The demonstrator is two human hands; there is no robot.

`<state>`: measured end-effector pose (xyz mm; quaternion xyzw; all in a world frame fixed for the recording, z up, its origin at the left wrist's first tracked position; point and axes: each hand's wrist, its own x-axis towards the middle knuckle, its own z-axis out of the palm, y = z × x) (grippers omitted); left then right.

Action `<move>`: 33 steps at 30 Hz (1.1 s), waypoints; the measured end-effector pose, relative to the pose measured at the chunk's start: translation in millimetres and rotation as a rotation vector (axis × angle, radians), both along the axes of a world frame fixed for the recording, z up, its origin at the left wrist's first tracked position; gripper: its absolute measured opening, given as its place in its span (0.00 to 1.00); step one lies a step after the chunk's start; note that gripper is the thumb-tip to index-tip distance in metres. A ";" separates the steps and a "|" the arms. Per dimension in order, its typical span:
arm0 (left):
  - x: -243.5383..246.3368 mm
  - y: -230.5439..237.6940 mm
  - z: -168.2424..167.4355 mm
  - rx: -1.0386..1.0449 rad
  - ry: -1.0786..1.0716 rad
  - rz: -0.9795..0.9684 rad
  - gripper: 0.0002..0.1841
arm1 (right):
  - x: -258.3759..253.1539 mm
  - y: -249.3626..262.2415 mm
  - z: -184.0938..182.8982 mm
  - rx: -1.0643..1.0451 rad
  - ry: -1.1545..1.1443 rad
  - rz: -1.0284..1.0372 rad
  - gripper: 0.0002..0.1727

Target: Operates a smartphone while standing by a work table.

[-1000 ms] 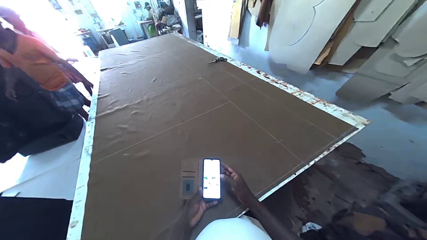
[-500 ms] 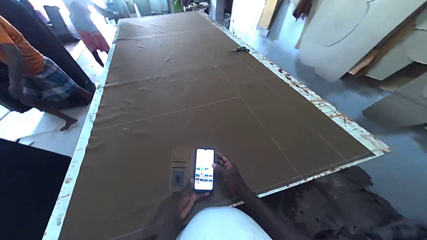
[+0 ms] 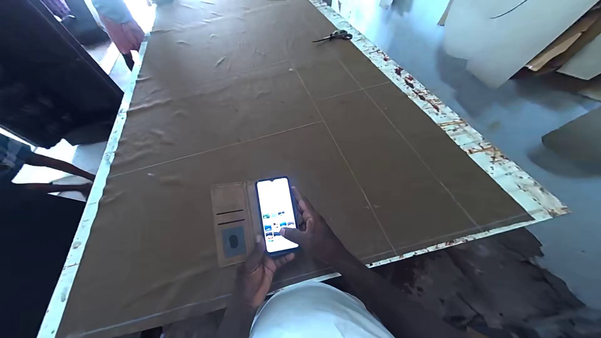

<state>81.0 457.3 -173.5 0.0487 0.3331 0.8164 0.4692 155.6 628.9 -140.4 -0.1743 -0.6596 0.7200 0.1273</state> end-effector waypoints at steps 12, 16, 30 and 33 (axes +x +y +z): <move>-6.4 16.0 17.2 -0.039 0.131 0.112 0.28 | -24.7 16.1 -5.8 0.124 0.028 0.026 0.65; -17.8 16.0 20.3 -0.066 0.102 0.155 0.26 | -37.0 20.7 0.6 -0.046 0.084 0.063 0.59; -42.7 22.7 16.9 0.102 -0.002 0.069 0.27 | -60.1 31.9 13.9 -0.116 0.197 -0.035 0.41; -41.8 19.3 13.7 0.152 0.008 0.074 0.27 | -66.0 29.0 13.8 -0.048 0.228 -0.042 0.39</move>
